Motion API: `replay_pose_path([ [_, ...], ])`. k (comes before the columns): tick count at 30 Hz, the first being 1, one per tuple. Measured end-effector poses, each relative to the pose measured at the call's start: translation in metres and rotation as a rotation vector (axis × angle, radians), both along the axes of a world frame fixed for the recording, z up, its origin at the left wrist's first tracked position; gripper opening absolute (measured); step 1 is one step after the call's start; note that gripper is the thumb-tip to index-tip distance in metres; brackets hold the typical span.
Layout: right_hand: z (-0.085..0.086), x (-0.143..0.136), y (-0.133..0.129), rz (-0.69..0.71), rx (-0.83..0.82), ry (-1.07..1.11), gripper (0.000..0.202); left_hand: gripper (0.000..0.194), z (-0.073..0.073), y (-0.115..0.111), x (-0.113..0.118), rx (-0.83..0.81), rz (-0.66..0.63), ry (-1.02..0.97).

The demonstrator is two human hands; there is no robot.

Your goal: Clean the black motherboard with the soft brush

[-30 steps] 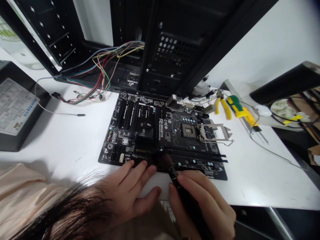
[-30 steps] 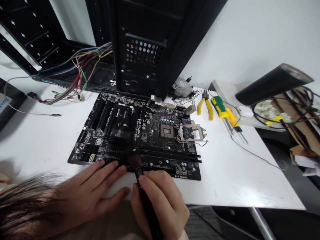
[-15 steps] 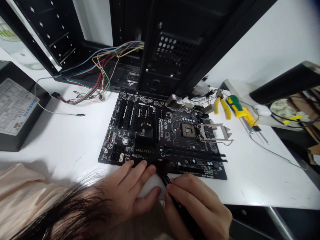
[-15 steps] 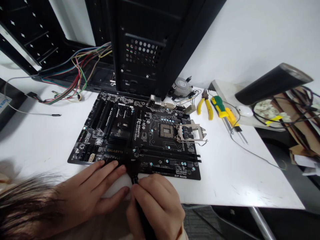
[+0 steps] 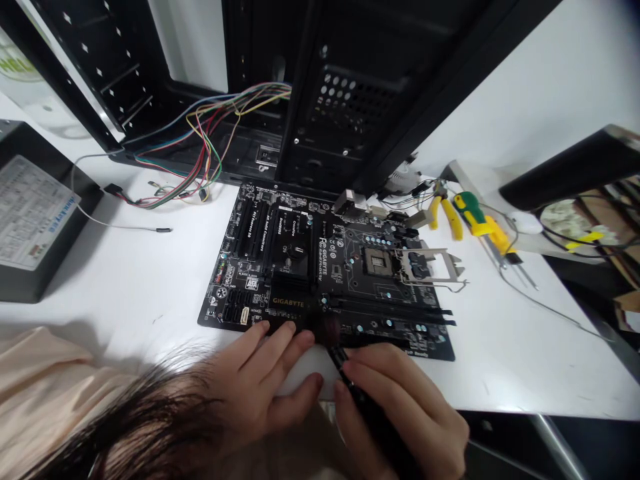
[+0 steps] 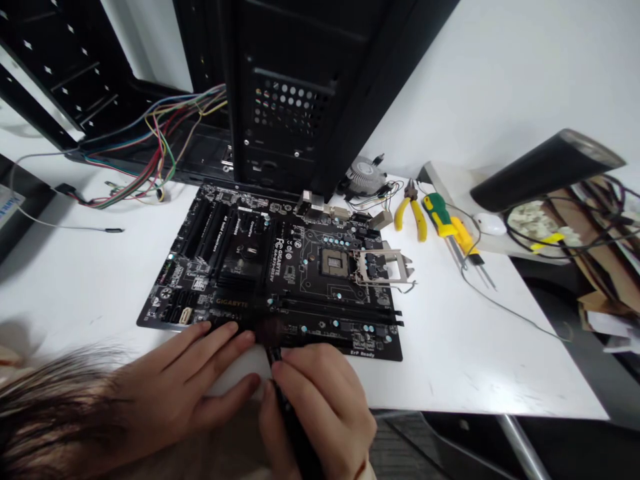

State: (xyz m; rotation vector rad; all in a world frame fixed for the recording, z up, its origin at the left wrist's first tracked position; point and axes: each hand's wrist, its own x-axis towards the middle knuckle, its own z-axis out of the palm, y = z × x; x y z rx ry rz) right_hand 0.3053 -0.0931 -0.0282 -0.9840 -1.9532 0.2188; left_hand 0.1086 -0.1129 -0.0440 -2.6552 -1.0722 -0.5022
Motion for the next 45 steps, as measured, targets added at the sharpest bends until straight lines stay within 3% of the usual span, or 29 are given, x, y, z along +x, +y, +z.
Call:
replay_pose_path([
  [4,0.003,0.001,-0.002,0.087,-0.051,0.118,0.012,0.024,0.001,0.0,0.001,0.013,0.008,-0.013],
  [7,0.003,0.0,-0.001,-0.004,0.0,0.192,0.012,0.024,-0.001,0.0,0.001,0.007,-0.002,-0.012],
  [10,0.0,-0.001,-0.001,-0.101,0.079,0.086,0.012,0.024,-0.005,0.0,0.001,0.0,-0.006,-0.043],
  [14,-0.001,0.001,-0.002,0.065,0.005,0.026,0.012,0.02,-0.008,0.002,0.001,0.059,-0.009,-0.113],
  [19,0.007,0.012,0.001,0.228,-0.128,0.311,0.012,0.023,-0.003,0.005,-0.005,0.03,-0.054,0.037],
  [24,0.007,0.016,0.008,0.282,-0.099,0.543,0.007,0.03,-0.005,0.009,-0.01,0.05,-0.07,0.038],
  [27,0.001,0.016,0.011,0.242,-0.087,0.629,0.012,0.029,0.006,0.014,-0.01,0.027,-0.089,0.059],
  [29,0.001,0.022,0.016,0.228,-0.172,0.707,0.016,0.033,0.017,0.018,-0.009,0.024,-0.158,0.119],
  [31,0.011,0.035,0.024,0.285,-0.323,0.771,0.023,0.04,0.026,0.018,-0.007,0.062,-0.152,0.167],
  [33,0.032,0.052,0.037,0.354,-0.411,0.73,0.027,0.041,0.028,0.016,-0.006,0.073,-0.136,0.226],
  [37,0.089,0.074,0.071,0.277,-0.273,0.556,0.033,0.034,0.016,0.01,-0.003,0.142,-0.091,0.228],
  [40,0.119,0.064,0.098,0.262,-0.142,0.259,0.031,0.035,0.005,0.01,-0.002,0.162,-0.091,0.228],
  [42,0.123,0.049,0.114,0.261,-0.089,0.047,0.021,0.038,0.001,0.011,-0.004,0.137,-0.101,0.239],
  [45,0.109,0.028,0.128,0.312,-0.137,-0.132,0.017,0.042,-0.003,0.015,-0.008,0.093,-0.135,0.232],
])
